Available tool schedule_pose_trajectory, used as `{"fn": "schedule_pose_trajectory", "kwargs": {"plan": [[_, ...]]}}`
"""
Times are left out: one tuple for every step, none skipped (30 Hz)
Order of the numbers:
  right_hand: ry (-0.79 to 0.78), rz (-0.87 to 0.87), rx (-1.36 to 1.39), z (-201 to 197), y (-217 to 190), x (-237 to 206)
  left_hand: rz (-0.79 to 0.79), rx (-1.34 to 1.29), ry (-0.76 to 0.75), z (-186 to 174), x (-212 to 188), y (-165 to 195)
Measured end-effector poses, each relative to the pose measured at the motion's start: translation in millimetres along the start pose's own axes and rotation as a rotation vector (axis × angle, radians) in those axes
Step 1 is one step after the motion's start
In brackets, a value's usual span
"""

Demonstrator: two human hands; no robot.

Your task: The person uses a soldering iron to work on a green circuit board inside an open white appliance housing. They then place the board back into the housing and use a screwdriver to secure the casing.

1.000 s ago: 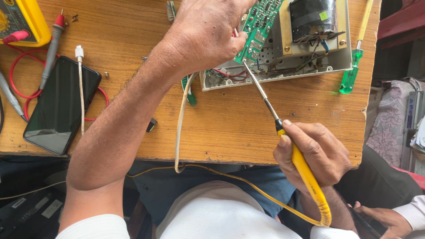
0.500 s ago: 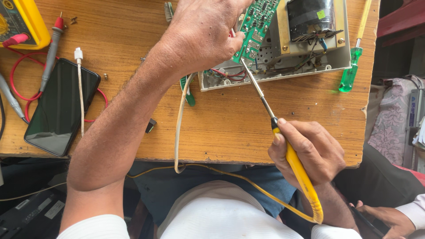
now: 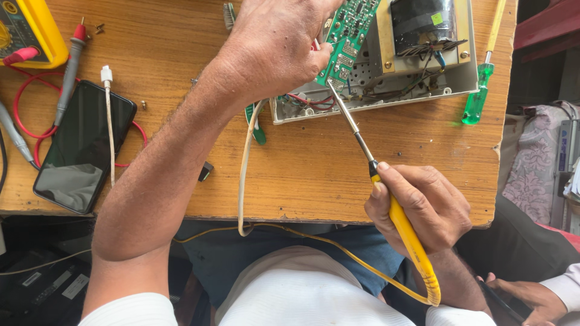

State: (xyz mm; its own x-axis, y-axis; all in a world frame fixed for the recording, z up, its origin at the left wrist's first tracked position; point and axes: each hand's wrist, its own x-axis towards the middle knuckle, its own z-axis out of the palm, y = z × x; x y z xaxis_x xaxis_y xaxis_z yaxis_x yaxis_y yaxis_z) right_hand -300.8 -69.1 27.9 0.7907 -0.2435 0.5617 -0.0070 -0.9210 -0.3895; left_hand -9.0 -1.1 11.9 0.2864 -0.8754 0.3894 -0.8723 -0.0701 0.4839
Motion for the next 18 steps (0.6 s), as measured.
{"fn": "schedule_pose_trajectory", "kwargs": {"plan": [[0.008,0.000,0.003,0.9,0.4,0.3,0.023,0.019,0.020,-0.1,0.2,-0.3],[0.014,0.001,0.006,2.0,1.0,0.5,0.045,0.037,0.040,-0.1,0.2,-0.5],[0.021,0.002,0.009,2.6,1.2,0.4,0.067,0.054,0.059,0.1,0.2,-0.7],[0.025,0.002,0.009,2.7,0.5,-0.3,0.039,0.039,0.029,0.0,-0.1,-1.1],[0.029,-0.001,0.009,2.4,-0.1,-0.9,0.012,0.025,0.001,-0.3,0.1,-1.8],[0.032,-0.003,0.009,2.3,-0.2,-1.3,-0.017,0.009,-0.027,-0.4,0.0,-2.3],[0.027,0.000,0.015,2.2,-0.4,-1.7,-0.003,0.013,-0.009,-0.1,-0.5,-2.1],[0.023,0.004,0.021,2.0,-0.5,-1.9,0.012,0.017,0.009,0.6,-0.9,-1.7],[0.022,0.006,0.026,2.1,-0.2,-1.7,0.029,0.022,0.029,1.1,-0.5,-1.5],[0.020,0.009,0.024,2.0,-0.2,-1.5,0.040,0.039,0.037,1.5,-0.1,-1.5],[0.017,0.013,0.022,1.6,-0.4,-1.3,0.050,0.054,0.045,1.9,0.2,-1.6],[0.016,0.014,0.020,1.6,-0.8,-1.0,0.060,0.071,0.055,1.8,0.2,-1.9],[0.019,0.012,0.019,1.6,-0.7,-0.3,0.050,0.059,0.044,1.7,0.5,-2.2],[0.021,0.010,0.018,1.4,-0.8,0.2,0.039,0.046,0.032,1.6,0.4,-2.4],[0.023,0.009,0.018,1.2,-0.8,0.7,0.027,0.033,0.020,1.5,0.3,-2.4],[0.011,0.012,0.025,0.6,-0.6,1.1,0.024,0.037,0.020,1.6,0.3,-2.3],[-0.001,0.017,0.031,-0.8,-0.5,1.3,0.022,0.040,0.020,1.8,0.4,-1.9],[-0.015,0.024,0.037,-2.2,-1.0,1.1,0.019,0.040,0.016,2.5,0.1,-0.9]]}}
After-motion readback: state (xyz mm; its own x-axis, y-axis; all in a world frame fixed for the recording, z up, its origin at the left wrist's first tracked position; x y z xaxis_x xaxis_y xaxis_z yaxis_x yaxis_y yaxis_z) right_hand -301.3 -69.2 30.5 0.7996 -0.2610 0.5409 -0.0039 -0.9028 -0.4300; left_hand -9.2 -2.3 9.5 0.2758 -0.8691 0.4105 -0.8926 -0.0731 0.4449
